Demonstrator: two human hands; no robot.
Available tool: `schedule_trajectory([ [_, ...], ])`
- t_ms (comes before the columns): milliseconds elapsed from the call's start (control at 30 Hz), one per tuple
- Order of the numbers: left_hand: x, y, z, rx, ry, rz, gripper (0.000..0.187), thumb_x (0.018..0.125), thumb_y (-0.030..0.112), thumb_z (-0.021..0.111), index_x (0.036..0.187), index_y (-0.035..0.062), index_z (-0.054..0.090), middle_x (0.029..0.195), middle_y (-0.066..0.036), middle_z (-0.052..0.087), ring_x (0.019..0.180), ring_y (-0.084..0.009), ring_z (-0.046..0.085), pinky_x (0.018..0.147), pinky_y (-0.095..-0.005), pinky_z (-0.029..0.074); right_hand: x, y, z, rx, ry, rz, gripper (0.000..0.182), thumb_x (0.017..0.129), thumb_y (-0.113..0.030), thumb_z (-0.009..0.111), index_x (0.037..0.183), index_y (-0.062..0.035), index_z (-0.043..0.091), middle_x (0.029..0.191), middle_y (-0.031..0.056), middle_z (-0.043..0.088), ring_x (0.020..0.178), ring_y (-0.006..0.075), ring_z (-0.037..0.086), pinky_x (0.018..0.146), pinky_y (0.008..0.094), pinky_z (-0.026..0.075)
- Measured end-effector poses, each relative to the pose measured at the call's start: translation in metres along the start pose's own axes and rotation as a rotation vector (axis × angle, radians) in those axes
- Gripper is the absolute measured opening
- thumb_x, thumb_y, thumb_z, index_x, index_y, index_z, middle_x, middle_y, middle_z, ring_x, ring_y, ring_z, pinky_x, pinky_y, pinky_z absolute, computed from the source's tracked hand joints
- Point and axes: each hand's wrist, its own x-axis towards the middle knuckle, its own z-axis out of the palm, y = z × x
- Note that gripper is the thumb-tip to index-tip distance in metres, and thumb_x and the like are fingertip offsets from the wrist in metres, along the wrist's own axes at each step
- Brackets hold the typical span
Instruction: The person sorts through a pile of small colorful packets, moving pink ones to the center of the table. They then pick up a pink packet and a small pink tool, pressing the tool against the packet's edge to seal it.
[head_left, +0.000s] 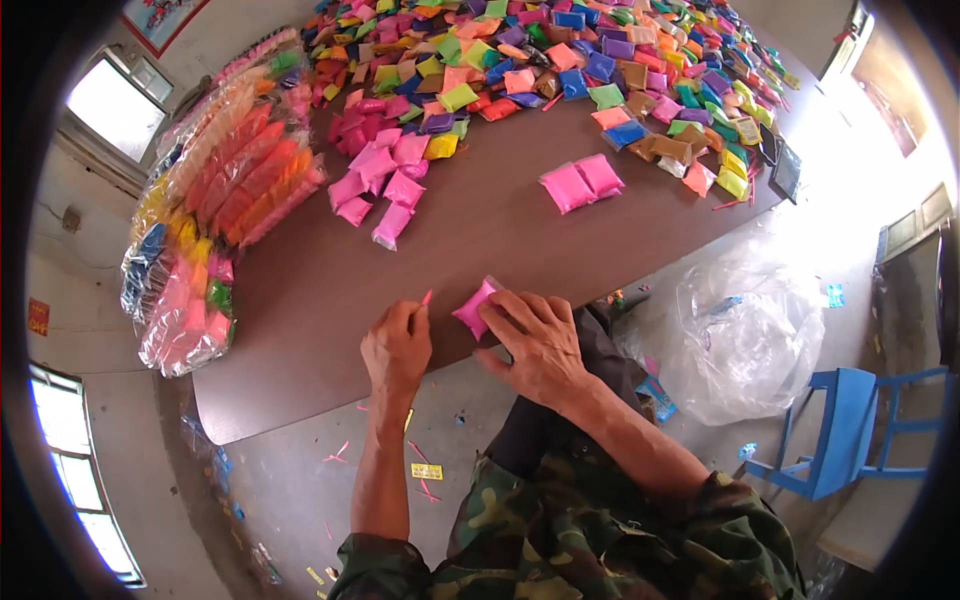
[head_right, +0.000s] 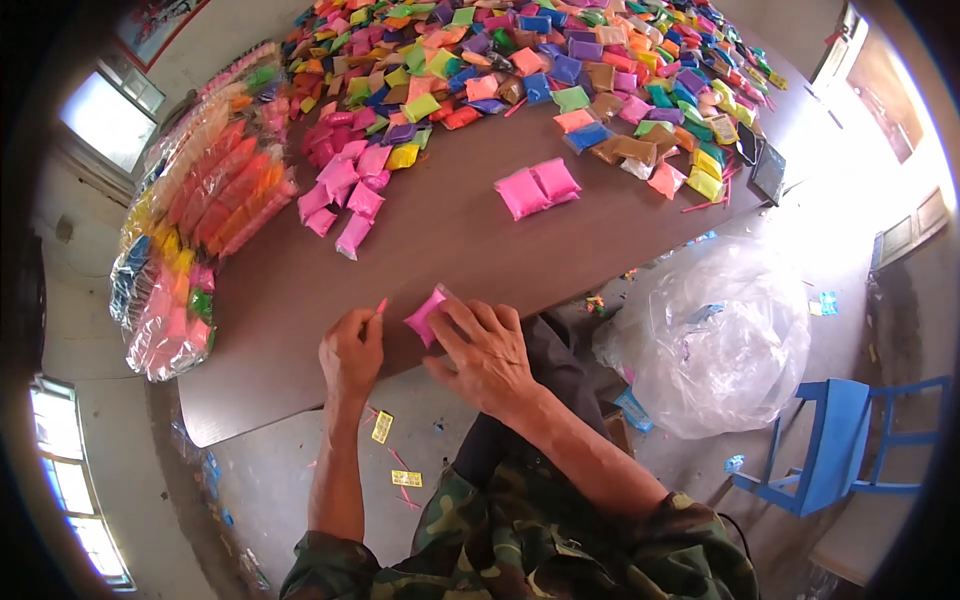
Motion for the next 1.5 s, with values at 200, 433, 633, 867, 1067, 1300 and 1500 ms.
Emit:
schedule_trajectory([
  [200, -0.008, -0.003, 0.0, -0.151, 0.013, -0.181, 0.014, 0.099, 0.012, 0.081, 0.092, 0.0061, 0.07, 0.074, -0.01, 0.068, 0.06, -0.0273, 0.066, 0.058, -0.0402, 0.05, 0.014, -0.009, 0.013, -0.017, 0.034, 0.074, 0.053, 0.078, -0.032, 0.092, 0.121, -0.0122, 0.07, 0.132, 0.005, 0.065, 0.125, 0.027, 0.063, 0.104, 0.0488, 0.043],
  [433, -0.01, 0.0, 0.003, -0.154, 0.084, -0.143, 0.011, 0.1, 0.01, 0.081, 0.094, 0.0058, 0.072, 0.071, -0.008, 0.066, 0.06, -0.0184, 0.062, 0.059, -0.0345, 0.05, 0.033, 0.008, 0.002, 0.062, 0.191, 0.104, 0.033, 0.087, -0.02, 0.087, 0.117, -0.0102, 0.076, 0.117, 0.0081, 0.071, 0.103, 0.0315, 0.072, 0.085, 0.0458, 0.057],
  [633, -0.01, 0.001, 0.002, -0.159, 0.075, -0.151, 0.013, 0.098, 0.009, 0.082, 0.092, 0.0058, 0.071, 0.074, -0.009, 0.067, 0.06, -0.0226, 0.063, 0.058, -0.0366, 0.049, 0.071, 0.029, -0.007, 0.455, 0.346, 0.537, 0.027, 0.101, -0.018, 0.079, 0.123, -0.0039, 0.078, 0.096, 0.0167, 0.08, 0.085, 0.0351, 0.077, 0.078, 0.0434, 0.062],
  [867, -0.012, 0.001, 0.001, -0.174, 0.089, -0.137, 0.011, 0.098, 0.008, 0.082, 0.094, 0.0057, 0.071, 0.075, -0.009, 0.068, 0.062, -0.0224, 0.065, 0.06, -0.0364, 0.051, 0.056, 0.05, -0.015, 0.008, 0.187, 0.697, 0.031, 0.103, -0.033, 0.073, 0.117, -0.0047, 0.076, 0.084, 0.018, 0.079, 0.08, 0.0418, 0.077, 0.079, 0.0487, 0.06],
  [1067, -0.013, -0.001, 0.004, -0.177, 0.101, -0.132, 0.011, 0.097, 0.007, 0.082, 0.095, 0.0063, 0.071, 0.077, -0.01, 0.069, 0.063, -0.0249, 0.066, 0.061, -0.0372, 0.052, 0.039, 0.049, -0.038, -0.089, 0.159, 0.45, 0.023, 0.098, -0.024, 0.077, 0.117, -0.0104, 0.077, 0.097, 0.0106, 0.077, 0.09, 0.0395, 0.075, 0.082, 0.0502, 0.06],
  [1300, -0.011, 0.002, 0.001, -0.164, 0.089, -0.144, 0.014, 0.097, 0.007, 0.082, 0.092, 0.0057, 0.07, 0.075, -0.009, 0.067, 0.061, -0.0233, 0.064, 0.059, -0.0368, 0.051, 0.044, 0.065, -0.018, -0.189, 0.149, 0.153, 0.031, 0.096, -0.015, 0.078, 0.127, -0.0122, 0.077, 0.127, 0.0052, 0.07, 0.112, 0.0299, 0.069, 0.089, 0.0464, 0.058],
  [1500, -0.011, 0.001, 0.003, -0.172, 0.107, -0.127, 0.015, 0.097, 0.007, 0.082, 0.091, 0.0055, 0.069, 0.074, -0.009, 0.066, 0.06, -0.0233, 0.062, 0.058, -0.0374, 0.05, 0.053, 0.063, -0.008, -0.19, 0.15, 0.175, 0.034, 0.095, -0.013, 0.079, 0.128, -0.0095, 0.075, 0.127, 0.0048, 0.068, 0.112, 0.0294, 0.068, 0.091, 0.0474, 0.056],
])
